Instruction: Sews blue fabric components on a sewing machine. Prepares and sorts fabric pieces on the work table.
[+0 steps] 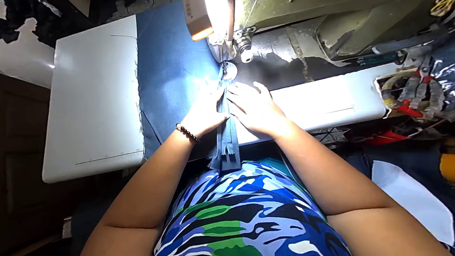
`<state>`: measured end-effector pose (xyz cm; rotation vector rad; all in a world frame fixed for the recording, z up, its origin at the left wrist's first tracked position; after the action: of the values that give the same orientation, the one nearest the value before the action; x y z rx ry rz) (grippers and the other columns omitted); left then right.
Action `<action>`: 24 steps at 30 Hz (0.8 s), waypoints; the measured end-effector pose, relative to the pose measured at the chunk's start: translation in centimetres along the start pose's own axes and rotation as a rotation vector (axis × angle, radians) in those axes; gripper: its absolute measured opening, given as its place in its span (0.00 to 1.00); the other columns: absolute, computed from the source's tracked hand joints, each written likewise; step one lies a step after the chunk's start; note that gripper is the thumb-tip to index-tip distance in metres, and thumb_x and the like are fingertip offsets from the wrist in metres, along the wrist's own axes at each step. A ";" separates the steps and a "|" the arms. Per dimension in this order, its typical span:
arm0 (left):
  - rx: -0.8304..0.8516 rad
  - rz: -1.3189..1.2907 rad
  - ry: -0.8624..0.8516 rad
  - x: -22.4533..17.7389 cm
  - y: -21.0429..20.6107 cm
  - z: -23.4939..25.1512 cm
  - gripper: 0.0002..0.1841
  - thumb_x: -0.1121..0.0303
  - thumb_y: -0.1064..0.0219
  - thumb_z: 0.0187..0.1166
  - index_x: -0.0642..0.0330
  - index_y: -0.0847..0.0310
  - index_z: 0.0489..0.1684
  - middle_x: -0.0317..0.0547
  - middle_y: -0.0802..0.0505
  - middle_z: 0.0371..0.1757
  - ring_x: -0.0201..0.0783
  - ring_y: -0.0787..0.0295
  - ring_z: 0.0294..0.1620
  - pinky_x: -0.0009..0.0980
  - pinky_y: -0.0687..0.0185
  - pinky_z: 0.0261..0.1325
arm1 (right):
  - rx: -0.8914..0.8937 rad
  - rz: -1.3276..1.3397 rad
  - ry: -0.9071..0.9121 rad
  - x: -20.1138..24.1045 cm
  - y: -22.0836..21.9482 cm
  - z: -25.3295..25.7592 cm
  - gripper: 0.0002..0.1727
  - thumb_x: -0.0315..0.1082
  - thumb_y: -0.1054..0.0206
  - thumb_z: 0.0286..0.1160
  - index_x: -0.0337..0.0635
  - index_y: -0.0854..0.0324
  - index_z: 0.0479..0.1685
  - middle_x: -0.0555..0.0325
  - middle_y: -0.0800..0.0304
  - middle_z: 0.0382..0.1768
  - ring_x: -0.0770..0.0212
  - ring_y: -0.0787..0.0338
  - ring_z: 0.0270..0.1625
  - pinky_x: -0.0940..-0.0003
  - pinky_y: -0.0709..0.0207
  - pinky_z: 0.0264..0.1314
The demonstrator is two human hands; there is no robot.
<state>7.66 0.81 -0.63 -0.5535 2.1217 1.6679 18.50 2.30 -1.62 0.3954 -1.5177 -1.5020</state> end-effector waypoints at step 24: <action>0.026 0.120 0.069 -0.9 0.1 0.6 0.39 0.61 0.25 0.76 0.63 0.36 0.88 0.60 0.19 0.68 0.53 0.19 0.68 0.47 0.22 0.69 | -0.015 0.060 -0.068 -0.6 0.4 0.3 0.26 0.48 0.52 0.88 0.52 0.19 0.76 0.62 0.21 0.81 0.57 0.32 0.89 0.37 0.57 0.92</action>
<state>8.36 1.47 -0.22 -0.4906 2.2637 1.7045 18.75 2.99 -1.40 0.2897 -1.5571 -1.4924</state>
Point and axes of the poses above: each hand's wrist, its own z-axis towards the middle knuckle, its own y-axis out of the back of the hand, x = y × z, the point moved 10 cm from there along z, towards the middle knuckle
